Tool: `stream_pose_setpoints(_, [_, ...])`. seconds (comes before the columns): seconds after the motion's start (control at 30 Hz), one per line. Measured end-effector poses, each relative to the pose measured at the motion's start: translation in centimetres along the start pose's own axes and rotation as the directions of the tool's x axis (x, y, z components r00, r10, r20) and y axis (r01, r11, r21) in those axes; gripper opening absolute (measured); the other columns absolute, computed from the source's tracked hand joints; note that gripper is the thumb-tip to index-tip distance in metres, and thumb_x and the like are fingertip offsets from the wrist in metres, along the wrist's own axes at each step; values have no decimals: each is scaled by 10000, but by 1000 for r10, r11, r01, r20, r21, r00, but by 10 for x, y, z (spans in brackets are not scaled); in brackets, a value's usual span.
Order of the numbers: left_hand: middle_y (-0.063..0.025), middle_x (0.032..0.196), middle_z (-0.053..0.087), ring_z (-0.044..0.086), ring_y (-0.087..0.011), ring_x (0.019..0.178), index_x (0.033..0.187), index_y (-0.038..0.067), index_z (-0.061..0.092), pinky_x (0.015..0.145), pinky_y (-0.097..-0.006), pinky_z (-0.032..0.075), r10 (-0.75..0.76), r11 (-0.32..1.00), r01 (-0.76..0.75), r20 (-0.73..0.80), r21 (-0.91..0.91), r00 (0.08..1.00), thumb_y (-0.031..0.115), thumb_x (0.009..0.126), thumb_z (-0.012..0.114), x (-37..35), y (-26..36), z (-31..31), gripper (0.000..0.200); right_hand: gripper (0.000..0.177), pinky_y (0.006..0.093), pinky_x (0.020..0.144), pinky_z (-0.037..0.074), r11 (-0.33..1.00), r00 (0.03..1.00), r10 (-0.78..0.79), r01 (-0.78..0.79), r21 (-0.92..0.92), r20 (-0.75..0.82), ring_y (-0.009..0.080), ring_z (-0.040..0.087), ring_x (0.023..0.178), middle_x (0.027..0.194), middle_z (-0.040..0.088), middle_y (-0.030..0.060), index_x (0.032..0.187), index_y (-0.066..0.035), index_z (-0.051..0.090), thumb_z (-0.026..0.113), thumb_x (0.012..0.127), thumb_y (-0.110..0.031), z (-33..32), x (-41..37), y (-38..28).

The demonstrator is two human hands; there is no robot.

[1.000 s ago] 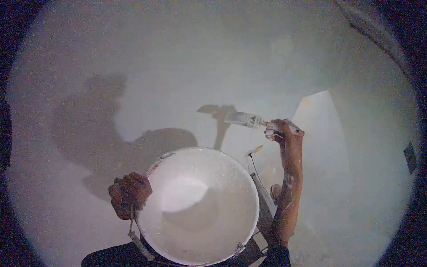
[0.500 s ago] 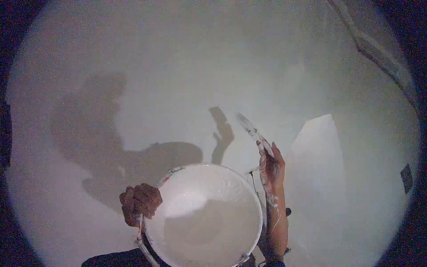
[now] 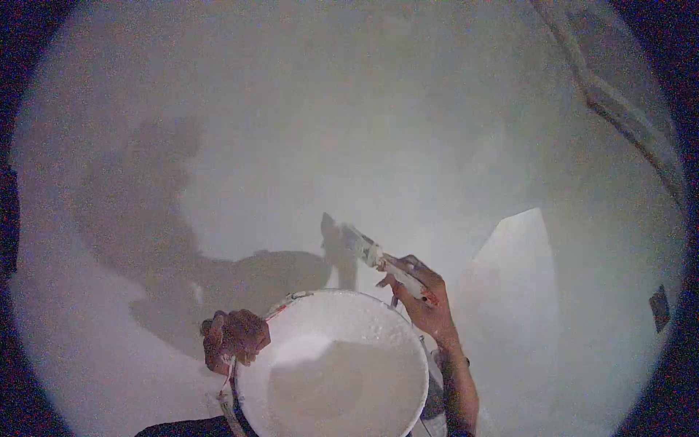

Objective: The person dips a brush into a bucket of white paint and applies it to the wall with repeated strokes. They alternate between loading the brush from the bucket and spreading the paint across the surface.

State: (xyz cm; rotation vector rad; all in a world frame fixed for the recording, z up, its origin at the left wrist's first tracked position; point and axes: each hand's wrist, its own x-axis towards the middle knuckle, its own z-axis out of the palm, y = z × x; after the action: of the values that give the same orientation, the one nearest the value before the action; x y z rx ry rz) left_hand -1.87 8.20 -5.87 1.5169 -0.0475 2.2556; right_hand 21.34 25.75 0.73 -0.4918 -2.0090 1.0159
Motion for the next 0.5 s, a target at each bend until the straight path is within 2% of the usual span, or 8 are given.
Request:
stream_pose_setpoints(0.1, [-69, 383, 419, 284, -168, 283, 526, -1, 516, 304, -313, 258, -106, 993, 111, -111, 35, 988, 186, 954, 376, -4, 11, -1, 488, 306, 245, 616, 531, 977, 985, -135, 150, -152, 104, 143, 618, 750, 960, 599, 84, 1186, -30, 603, 607, 882, -3, -1, 17, -9])
stream_pose_setpoints(0.13, [-69, 383, 419, 284, -168, 283, 526, -1, 516, 304, -313, 258, -108, 992, 115, -120, 53, 987, 186, 954, 376, -3, 13, -5, 488, 373, 281, 620, 547, 902, 940, -283, 328, -280, 190, 161, 646, 815, 1017, 584, 85, 1231, -34, 588, 616, 860, -8, -4, 32, -8])
stream_pose_setpoints(0.17, [-65, 384, 425, 286, -162, 280, 558, 17, 538, 305, -307, 256, -77, 996, 77, 5, 50, 997, 219, 969, 378, 0, 15, -12, 486, 373, 281, 620, 547, 904, 938, -287, 333, -270, 196, 161, 646, 815, 1017, 584, 85, 1231, -34, 588, 616, 860, -8, -4, 42, -20])
stream_pose_setpoints(0.23, [-61, 385, 431, 289, -156, 277, 589, 34, 559, 306, -301, 254, -41, 998, 35, 139, 44, 989, 253, 984, 380, 2, 15, -13, 485, 463, 316, 646, 573, 590, 858, -340, 514, -623, 386, 186, 651, 801, 1061, 573, 110, 1293, -66, 533, 642, 843, -72, 2, 54, -49])
stream_pose_setpoints(0.33, [-52, 397, 453, 319, -151, 295, 661, 64, 605, 330, -294, 272, -105, 991, 104, 13, 82, 994, 328, 996, 371, 6, 22, -1, 486, 561, 343, 725, 574, 364, 791, -370, 606, -707, 488, 261, 650, 891, 1163, 543, 120, 1341, -49, 444, 623, 821, -161, 6, 74, -76])
stream_pose_setpoints(0.37, [-58, 400, 457, 328, -150, 307, 629, 63, 580, 342, -292, 277, -135, 990, 135, 0, 51, 991, 330, 1002, 358, 3, 23, -4, 509, 561, 343, 725, 574, 366, 795, -362, 601, -711, 486, 261, 650, 891, 1163, 543, 120, 1341, -49, 444, 623, 821, -161, 9, 81, -83])
stream_pose_setpoints(0.43, [-64, 402, 462, 337, -150, 319, 597, 63, 556, 353, -290, 282, -176, 984, 176, -22, 8, 984, 331, 1007, 345, 2, 24, 3, 534, 568, 346, 707, 574, 60, 667, -543, 638, -768, 511, 244, 650, 895, 1151, 557, 120, 1328, 29, 427, 587, 821, -171, 12, 96, -97])
stream_pose_setpoints(0.5, [-75, 398, 463, 355, -140, 343, 524, 67, 480, 366, -287, 283, -97, 988, 113, -149, 106, 984, 268, 1016, 308, 5, 28, 15, 558, 586, 334, 716, 581, 21, 688, -467, 637, -770, 556, 240, 654, 872, 1162, 538, 136, 1341, 38, 404, 605, 816, -128, 11, 104, -97])
